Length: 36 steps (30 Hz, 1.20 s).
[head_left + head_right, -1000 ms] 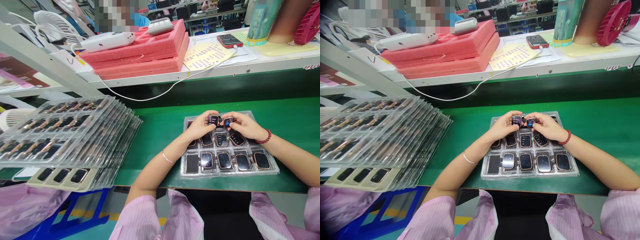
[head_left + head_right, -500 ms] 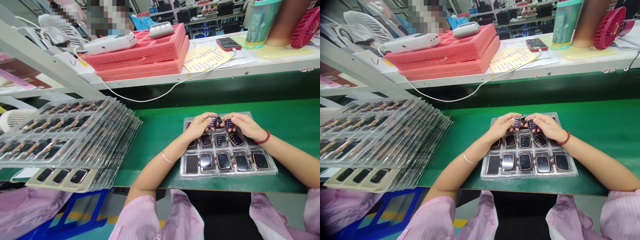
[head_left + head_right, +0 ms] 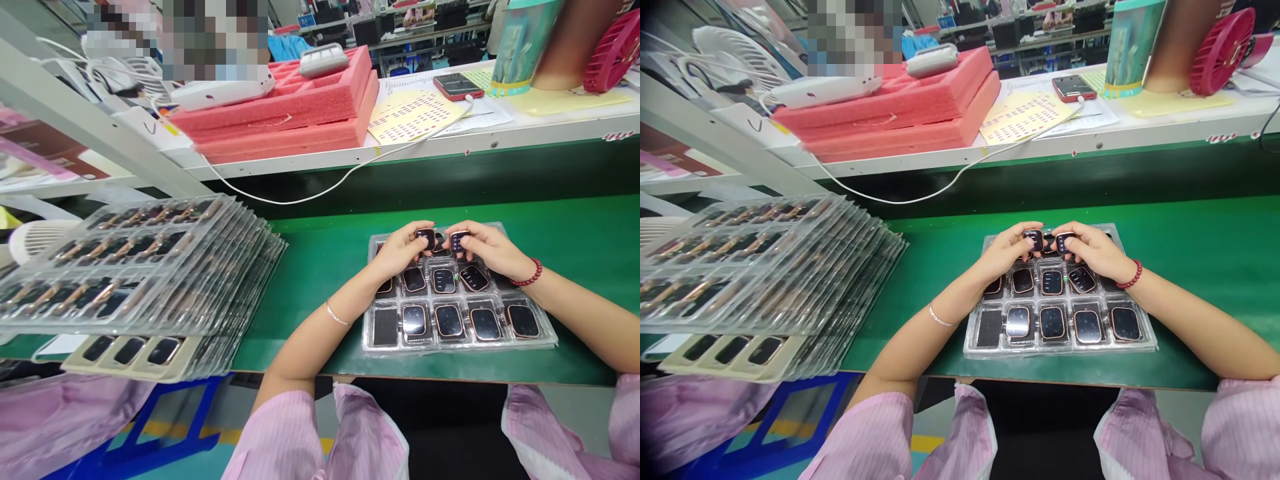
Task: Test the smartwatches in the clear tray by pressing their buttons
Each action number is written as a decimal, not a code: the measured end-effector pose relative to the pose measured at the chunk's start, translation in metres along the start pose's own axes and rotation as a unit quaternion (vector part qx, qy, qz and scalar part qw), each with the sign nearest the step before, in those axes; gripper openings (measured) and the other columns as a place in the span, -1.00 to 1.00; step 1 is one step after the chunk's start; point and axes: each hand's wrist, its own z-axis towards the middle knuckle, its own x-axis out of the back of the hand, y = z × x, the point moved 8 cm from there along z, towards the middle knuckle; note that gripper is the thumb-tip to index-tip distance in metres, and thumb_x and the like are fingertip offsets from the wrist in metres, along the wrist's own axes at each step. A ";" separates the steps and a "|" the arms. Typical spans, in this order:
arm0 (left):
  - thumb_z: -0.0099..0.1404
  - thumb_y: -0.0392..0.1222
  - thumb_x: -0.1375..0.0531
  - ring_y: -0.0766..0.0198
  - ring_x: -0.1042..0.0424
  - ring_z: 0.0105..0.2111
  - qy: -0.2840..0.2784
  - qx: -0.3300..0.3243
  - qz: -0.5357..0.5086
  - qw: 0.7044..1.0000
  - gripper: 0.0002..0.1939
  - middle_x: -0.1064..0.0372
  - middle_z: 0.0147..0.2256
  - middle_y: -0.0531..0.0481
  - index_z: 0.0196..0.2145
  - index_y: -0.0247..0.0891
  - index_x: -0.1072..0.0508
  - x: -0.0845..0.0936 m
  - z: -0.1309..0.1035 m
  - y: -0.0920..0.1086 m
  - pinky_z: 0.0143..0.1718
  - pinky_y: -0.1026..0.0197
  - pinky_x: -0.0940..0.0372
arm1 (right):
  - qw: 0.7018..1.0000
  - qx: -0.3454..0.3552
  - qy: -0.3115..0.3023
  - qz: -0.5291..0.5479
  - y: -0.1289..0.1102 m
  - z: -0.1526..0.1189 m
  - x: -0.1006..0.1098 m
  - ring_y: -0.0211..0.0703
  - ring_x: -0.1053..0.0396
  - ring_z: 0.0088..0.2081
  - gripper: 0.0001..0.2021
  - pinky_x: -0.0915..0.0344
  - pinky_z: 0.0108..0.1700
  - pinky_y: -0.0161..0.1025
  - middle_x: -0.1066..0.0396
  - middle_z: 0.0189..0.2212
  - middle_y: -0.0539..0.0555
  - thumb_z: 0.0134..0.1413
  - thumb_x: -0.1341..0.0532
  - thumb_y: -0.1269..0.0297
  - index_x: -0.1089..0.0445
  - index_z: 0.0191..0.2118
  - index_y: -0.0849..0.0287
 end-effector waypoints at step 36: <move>0.25 -0.30 -0.18 0.37 -0.43 -0.43 -0.029 0.025 -0.039 0.999 -0.82 -0.49 -0.33 -0.04 -0.16 -0.33 -0.45 -0.011 -0.003 0.006 -0.27 0.26 -0.34 | 0.999 0.007 -0.039 -0.019 0.003 -0.003 -0.009 -0.11 -0.38 -0.33 -0.64 -0.43 -0.25 -0.13 -0.50 -0.17 0.17 0.27 -0.20 -0.02 -0.46 -0.06 0.17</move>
